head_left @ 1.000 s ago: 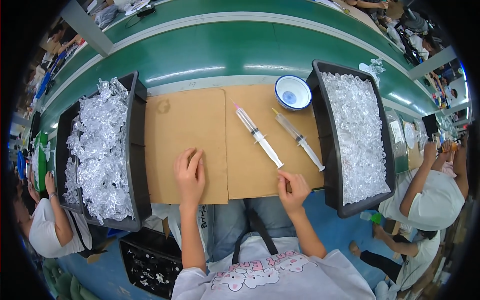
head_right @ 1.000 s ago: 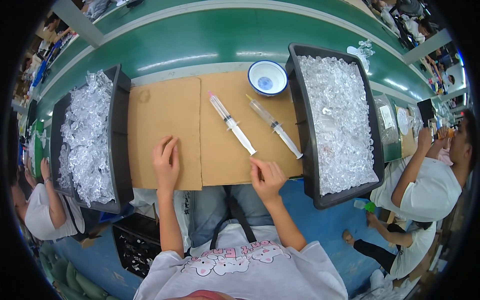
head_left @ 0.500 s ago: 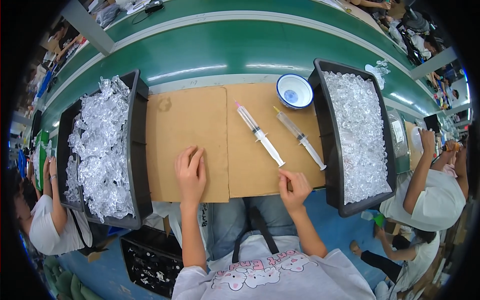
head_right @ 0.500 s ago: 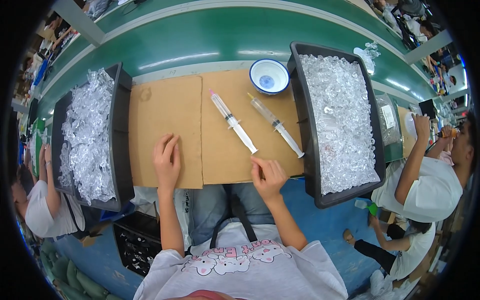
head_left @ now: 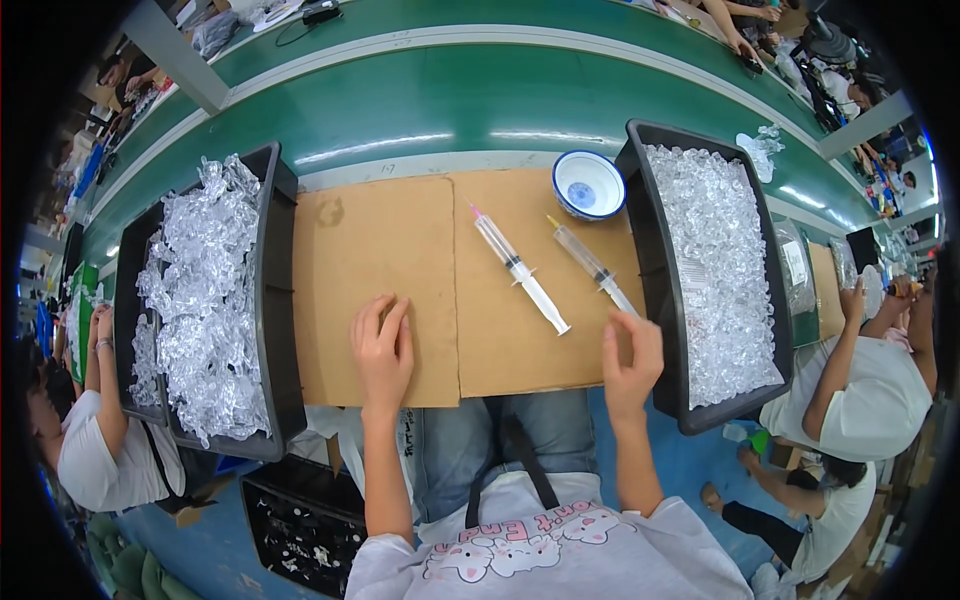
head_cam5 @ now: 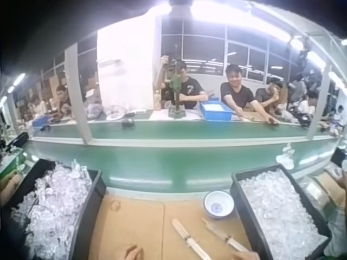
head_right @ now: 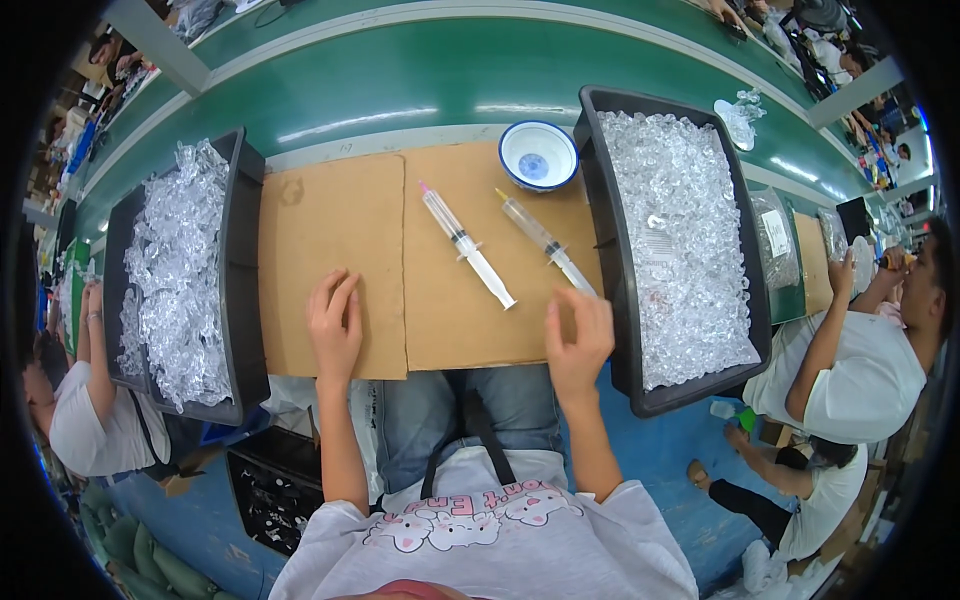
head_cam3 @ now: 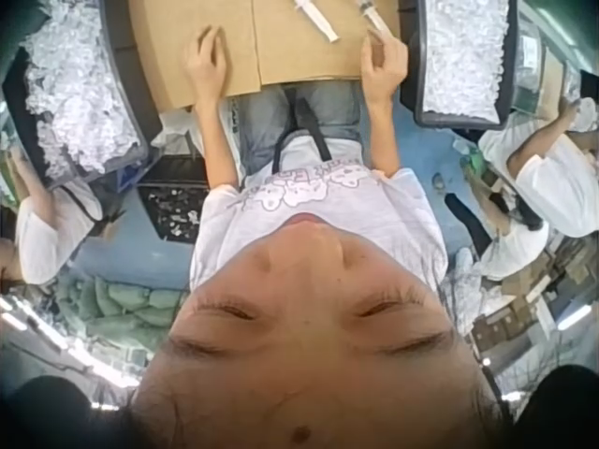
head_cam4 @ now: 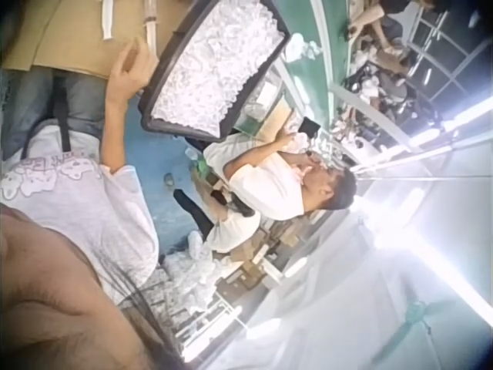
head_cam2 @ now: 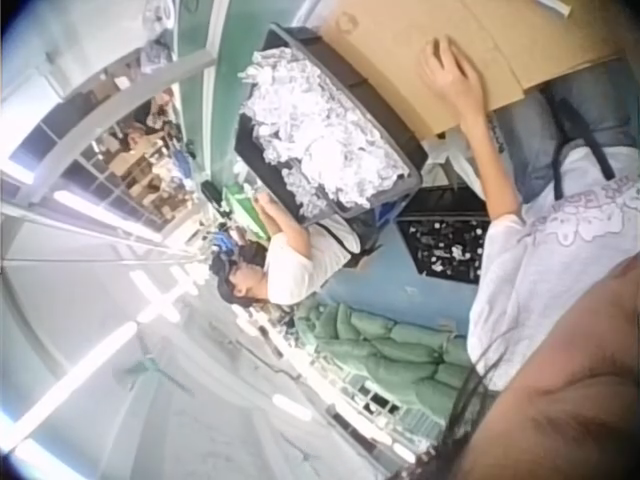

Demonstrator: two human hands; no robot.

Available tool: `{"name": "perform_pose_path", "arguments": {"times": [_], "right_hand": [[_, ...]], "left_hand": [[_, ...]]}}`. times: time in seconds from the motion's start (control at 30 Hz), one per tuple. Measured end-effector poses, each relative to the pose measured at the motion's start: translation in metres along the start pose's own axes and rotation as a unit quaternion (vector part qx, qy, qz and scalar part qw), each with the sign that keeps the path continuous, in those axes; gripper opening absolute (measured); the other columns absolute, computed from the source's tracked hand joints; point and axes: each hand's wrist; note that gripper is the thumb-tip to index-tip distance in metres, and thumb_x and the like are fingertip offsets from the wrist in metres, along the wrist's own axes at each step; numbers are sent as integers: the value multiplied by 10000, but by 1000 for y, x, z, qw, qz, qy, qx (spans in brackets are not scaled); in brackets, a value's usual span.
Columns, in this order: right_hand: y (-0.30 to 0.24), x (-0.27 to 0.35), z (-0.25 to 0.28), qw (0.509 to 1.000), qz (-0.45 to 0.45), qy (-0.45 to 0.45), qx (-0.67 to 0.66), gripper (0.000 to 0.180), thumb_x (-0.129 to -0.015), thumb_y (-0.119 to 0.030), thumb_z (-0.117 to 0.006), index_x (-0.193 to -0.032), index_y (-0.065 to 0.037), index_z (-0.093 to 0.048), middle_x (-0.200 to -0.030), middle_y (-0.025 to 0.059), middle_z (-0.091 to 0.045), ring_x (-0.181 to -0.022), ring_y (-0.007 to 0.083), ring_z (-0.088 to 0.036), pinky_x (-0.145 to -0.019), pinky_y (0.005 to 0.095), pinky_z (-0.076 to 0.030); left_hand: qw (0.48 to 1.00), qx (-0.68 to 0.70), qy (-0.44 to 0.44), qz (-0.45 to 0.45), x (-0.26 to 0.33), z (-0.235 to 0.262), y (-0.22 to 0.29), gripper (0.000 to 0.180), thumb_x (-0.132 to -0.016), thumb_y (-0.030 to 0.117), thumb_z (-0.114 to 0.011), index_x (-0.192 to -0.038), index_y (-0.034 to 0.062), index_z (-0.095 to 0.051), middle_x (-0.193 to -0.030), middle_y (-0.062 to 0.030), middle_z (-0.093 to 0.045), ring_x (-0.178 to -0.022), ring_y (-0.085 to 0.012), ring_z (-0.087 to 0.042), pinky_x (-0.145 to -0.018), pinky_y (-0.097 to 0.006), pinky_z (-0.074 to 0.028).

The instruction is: Glueing clear plastic decorative components onto a round base using a syringe for adhesive application.

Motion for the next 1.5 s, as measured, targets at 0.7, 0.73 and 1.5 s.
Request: {"name": "perform_pose_path", "arguments": {"times": [0.7, 0.73, 1.5], "right_hand": [[25, -31, -16, 980, -138, -90, -111, 341, -899, -95, -639, -1228, -45, -568, -1065, 95, -633, -925, 184, -615, -792, 284, -489], [24, -27, -13, 980, -141, -88, -107, 341, -899, -95, -639, -1228, -45, -568, -1065, 95, -633, -925, 184, -615, -792, 284, -489], [-12, -22, 7, 849, -271, -86, -446, 501, -949, -25, -508, -1379, -111, -266, -1276, 190, -530, -683, 48, -509, -492, 145, -383]], "left_hand": [[999, 36, 8, 23, 2, -3, -3, 200, -837, 27, -617, -1033, 26, -656, -1082, -128, -604, -1032, -318, -563, -893, -416, -445], [998, 50, 11, 29, 4, -4, -5, 200, -839, 25, -616, -1035, 25, -656, -1084, -128, -604, -1033, -318, -562, -893, -413, -445], [1000, 21, 5, 22, -1, 0, 0, 210, -865, 10, -587, -1062, 30, -655, -1097, -127, -618, -1023, -304, -586, -902, -385, -445]]}}
Point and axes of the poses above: each hand's wrist, its own x-axis away from the middle knuckle, its own z-axis out of the back of the hand, y = z × x
